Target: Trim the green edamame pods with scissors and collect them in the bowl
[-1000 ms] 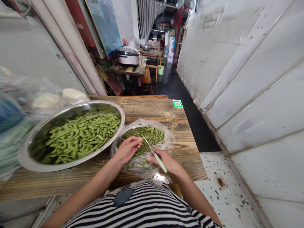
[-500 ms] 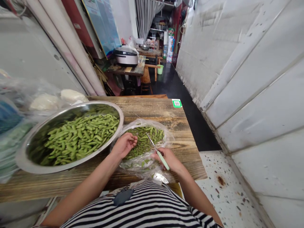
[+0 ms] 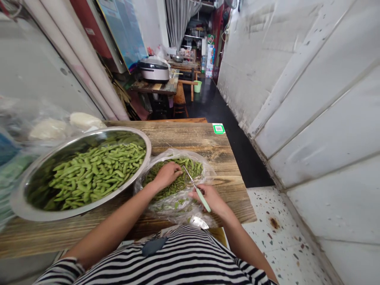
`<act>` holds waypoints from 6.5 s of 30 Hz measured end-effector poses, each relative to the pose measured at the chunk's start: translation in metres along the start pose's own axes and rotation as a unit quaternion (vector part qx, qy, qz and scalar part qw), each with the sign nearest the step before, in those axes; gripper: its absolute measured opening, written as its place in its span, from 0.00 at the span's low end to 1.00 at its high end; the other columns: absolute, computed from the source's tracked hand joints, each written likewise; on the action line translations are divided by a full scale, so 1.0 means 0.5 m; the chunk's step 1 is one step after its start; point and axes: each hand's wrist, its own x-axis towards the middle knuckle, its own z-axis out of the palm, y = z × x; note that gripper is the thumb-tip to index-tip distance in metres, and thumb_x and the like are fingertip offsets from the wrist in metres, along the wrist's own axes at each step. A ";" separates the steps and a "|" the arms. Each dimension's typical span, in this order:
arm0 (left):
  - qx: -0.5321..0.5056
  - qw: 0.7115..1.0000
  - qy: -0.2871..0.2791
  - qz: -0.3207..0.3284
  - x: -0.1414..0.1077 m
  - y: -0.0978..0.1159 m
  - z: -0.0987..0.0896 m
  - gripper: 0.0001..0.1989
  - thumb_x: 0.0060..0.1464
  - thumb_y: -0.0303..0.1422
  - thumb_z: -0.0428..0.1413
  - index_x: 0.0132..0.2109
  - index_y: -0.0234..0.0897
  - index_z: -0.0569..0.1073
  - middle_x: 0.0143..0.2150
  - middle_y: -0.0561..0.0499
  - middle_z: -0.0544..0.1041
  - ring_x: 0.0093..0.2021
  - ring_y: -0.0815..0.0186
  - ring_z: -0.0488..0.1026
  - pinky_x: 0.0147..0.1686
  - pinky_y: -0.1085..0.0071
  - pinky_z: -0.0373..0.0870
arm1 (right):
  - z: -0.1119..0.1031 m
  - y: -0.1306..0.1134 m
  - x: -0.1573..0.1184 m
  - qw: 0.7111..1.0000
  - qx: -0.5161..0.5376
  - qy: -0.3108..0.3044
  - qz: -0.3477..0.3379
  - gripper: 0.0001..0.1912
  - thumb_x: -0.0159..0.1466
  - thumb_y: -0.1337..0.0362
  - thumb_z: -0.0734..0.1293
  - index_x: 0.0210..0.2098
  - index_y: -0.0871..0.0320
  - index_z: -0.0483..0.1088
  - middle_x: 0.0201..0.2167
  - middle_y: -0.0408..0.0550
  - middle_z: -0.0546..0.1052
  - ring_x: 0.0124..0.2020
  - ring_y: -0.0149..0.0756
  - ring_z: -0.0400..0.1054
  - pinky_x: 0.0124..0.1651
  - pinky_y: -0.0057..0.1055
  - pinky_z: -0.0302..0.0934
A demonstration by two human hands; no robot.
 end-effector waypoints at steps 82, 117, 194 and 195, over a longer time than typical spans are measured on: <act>-0.593 0.783 0.058 -0.177 -0.115 0.038 -0.027 0.18 0.33 0.35 0.67 0.26 0.34 0.65 0.15 0.61 0.61 0.16 0.80 0.51 0.17 0.78 0.42 | 0.042 -0.035 -0.012 0.990 0.075 -0.117 -0.002 0.23 0.61 0.43 0.61 0.36 0.58 0.64 0.20 0.37 0.63 0.16 0.25 0.57 0.17 0.22 0.55; 0.150 0.982 -0.110 -0.041 -0.027 0.001 -0.014 0.09 0.48 0.29 0.55 0.33 0.35 0.79 0.36 0.41 0.80 0.38 0.57 0.75 0.36 0.68 0.65 | 0.010 0.004 -0.010 0.998 0.022 -0.058 0.015 0.21 0.56 0.47 0.67 0.33 0.60 0.66 0.13 0.33 0.60 0.11 0.22 0.53 0.12 0.18 0.51; -0.297 0.893 0.334 -0.058 -0.190 0.046 -0.209 0.16 0.54 0.39 0.54 0.48 0.38 0.70 0.34 0.51 0.75 0.21 0.74 0.62 0.22 0.75 0.62 | 0.008 -0.014 0.001 0.997 0.054 -0.047 0.024 0.20 0.55 0.47 0.67 0.31 0.59 0.65 0.11 0.32 0.59 0.10 0.22 0.52 0.11 0.19 0.48; -0.187 0.891 0.411 -0.049 -0.186 0.032 -0.236 0.16 0.55 0.38 0.52 0.49 0.37 0.70 0.37 0.48 0.76 0.27 0.71 0.67 0.29 0.72 0.66 | 0.006 -0.009 0.002 0.997 0.055 -0.045 0.023 0.20 0.56 0.47 0.67 0.31 0.59 0.65 0.11 0.32 0.59 0.09 0.22 0.52 0.11 0.19 0.48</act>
